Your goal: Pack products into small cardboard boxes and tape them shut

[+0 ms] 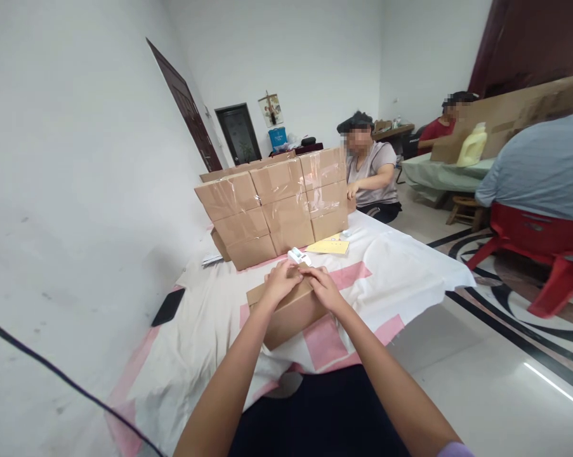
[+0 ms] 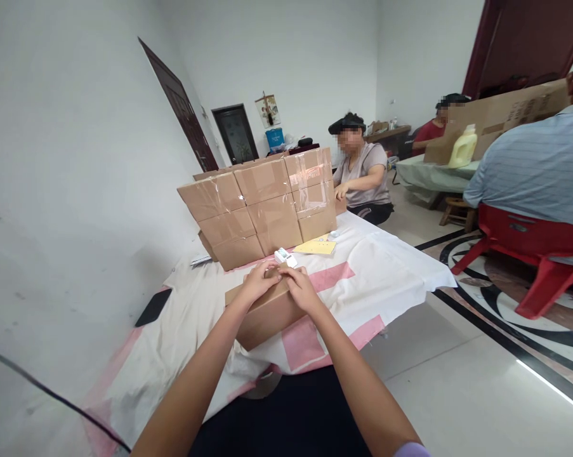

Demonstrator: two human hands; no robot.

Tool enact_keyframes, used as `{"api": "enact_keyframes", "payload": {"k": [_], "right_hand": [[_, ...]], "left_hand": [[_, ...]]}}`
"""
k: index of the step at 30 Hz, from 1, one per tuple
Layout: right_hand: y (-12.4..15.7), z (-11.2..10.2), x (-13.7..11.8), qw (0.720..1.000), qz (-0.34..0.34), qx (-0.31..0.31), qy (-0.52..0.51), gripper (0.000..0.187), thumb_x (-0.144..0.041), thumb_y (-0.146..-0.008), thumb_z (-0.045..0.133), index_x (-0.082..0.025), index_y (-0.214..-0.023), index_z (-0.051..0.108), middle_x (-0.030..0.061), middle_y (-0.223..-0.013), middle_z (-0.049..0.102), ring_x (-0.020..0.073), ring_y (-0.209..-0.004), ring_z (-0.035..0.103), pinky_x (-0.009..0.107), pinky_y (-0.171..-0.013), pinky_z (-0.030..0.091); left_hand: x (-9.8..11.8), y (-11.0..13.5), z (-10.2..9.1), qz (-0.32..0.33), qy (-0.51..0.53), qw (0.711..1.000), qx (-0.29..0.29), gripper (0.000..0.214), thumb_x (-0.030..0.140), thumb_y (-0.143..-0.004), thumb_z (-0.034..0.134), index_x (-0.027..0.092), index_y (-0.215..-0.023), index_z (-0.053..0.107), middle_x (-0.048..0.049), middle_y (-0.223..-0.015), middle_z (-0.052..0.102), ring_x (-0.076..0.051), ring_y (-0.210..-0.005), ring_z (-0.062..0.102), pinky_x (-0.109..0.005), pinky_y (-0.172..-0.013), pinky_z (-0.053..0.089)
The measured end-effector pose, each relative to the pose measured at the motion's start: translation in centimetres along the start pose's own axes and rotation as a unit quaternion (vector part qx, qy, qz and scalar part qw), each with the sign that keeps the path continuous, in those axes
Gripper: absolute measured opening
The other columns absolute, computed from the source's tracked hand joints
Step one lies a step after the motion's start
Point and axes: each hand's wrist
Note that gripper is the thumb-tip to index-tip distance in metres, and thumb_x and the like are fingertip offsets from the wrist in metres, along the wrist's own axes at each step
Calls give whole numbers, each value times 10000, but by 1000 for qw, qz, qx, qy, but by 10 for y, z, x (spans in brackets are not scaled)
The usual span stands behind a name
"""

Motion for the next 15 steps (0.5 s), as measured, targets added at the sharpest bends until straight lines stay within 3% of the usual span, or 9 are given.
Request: {"api": "enact_keyframes", "payload": {"k": [8, 11, 15], "right_hand": [[2, -3, 10, 996, -17, -37, -79, 402, -242, -916, 481, -273, -1273, 661, 66, -1373, 633, 270, -1380, 497, 491, -1220, 320], [3, -7, 9, 992, -42, -64, -101, 405, -360, -943, 562, -285, -1338, 609, 74, -1459, 588, 270, -1434, 478, 469, -1232, 319], [3, -9, 12, 987, -73, -91, -108, 576, -551, -878, 710, -280, -1372, 592, 98, -1547, 504, 295, -1506, 388, 466, -1250, 281]], "left_hand": [[4, -1, 0, -17, -20, 999, -24, 402, 403, -973, 631, 230, -1336, 630, -102, -1496, 550, -313, -1389, 490, -624, -1189, 333], [3, -3, 1, -18, -15, 999, -27, 353, 371, -973, 601, 283, -1310, 652, -76, -1508, 554, -322, -1400, 483, -637, -1194, 301], [-2, -6, 3, -12, 2, 1000, -25, 359, 350, -946, 570, 374, -1292, 664, -36, -1538, 552, -350, -1423, 471, -638, -1196, 272]]}}
Point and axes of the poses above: each hand's wrist, its own y-axis away from the middle knuckle, its own z-axis out of the palm, x = y × z
